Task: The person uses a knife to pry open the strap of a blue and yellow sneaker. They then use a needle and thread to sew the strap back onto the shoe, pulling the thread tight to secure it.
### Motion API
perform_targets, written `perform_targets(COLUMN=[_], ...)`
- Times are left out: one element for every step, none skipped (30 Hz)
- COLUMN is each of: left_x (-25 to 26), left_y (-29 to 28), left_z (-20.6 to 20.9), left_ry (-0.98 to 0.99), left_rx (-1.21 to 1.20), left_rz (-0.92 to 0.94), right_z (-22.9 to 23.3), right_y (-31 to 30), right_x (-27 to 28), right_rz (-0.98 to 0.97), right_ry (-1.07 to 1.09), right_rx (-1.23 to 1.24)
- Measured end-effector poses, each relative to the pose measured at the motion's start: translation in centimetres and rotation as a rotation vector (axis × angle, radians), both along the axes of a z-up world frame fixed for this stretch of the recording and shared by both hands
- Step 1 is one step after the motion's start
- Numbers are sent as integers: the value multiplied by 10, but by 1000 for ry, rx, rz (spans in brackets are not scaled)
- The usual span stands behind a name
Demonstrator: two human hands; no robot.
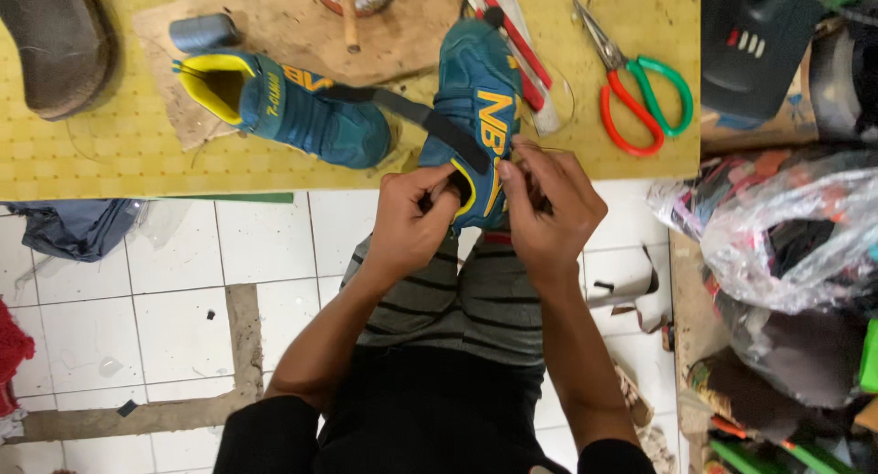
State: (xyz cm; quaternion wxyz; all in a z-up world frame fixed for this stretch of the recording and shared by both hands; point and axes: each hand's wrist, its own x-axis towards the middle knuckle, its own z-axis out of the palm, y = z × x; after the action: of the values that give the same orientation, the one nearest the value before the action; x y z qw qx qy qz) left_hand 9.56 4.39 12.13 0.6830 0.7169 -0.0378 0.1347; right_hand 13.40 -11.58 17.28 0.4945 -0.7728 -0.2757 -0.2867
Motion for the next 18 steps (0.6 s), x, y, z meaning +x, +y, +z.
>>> perform_targets(left_x=[5,9,10,11,12,13,13,14,15,17,19,20,22,22,22,21,20,20], left_y=[2,2,5,7,9,10,10,11,13,15,17,18,19,20,22,23,24,25], left_z=[-13,-26,-26,-26,-26,-25,-23,-22,-15,-7,0,3,5,7,7,7,7,10], left_ry=[14,33,32,48,64,67,82,98,102,108,114,115,124,135,138,158,178,179], left_rx=[-56,-114,-116,-107,-98,-101,-98,-95,-97,-87,-77,-80,-83,-86,-89,-78,-67,-70], left_rz=[23,41,48,37,25,32,24,12,16,3,-11,-10,-21,-27,-23,-24,-24,-20], right_z=[2,3,-2,-6,-10,-14,-17,-20,-16,-11,-6,-2,3,7,14,21,29,28], right_y=[4,7,6,6,5,4,3,2,5,6,8,8,9,10,13,15,17,17], right_x=[1,1,1,1,2,3,5,6,10,12,15,19,24,28,32,36,40,42], right_rz=[-10,-23,-16,-72,-128,-121,-114,-110,-106,-59,-12,-11,50,115,120,140,161,165], right_ry=[19,46,45,-1,-47,-43,-94,-145,-141,-138,-135,-134,-62,13,15,105,194,195], right_rx=[3,4,2,-33,-68,-70,-85,-99,-101,-132,-163,-166,-176,-186,-189,-191,-193,-197])
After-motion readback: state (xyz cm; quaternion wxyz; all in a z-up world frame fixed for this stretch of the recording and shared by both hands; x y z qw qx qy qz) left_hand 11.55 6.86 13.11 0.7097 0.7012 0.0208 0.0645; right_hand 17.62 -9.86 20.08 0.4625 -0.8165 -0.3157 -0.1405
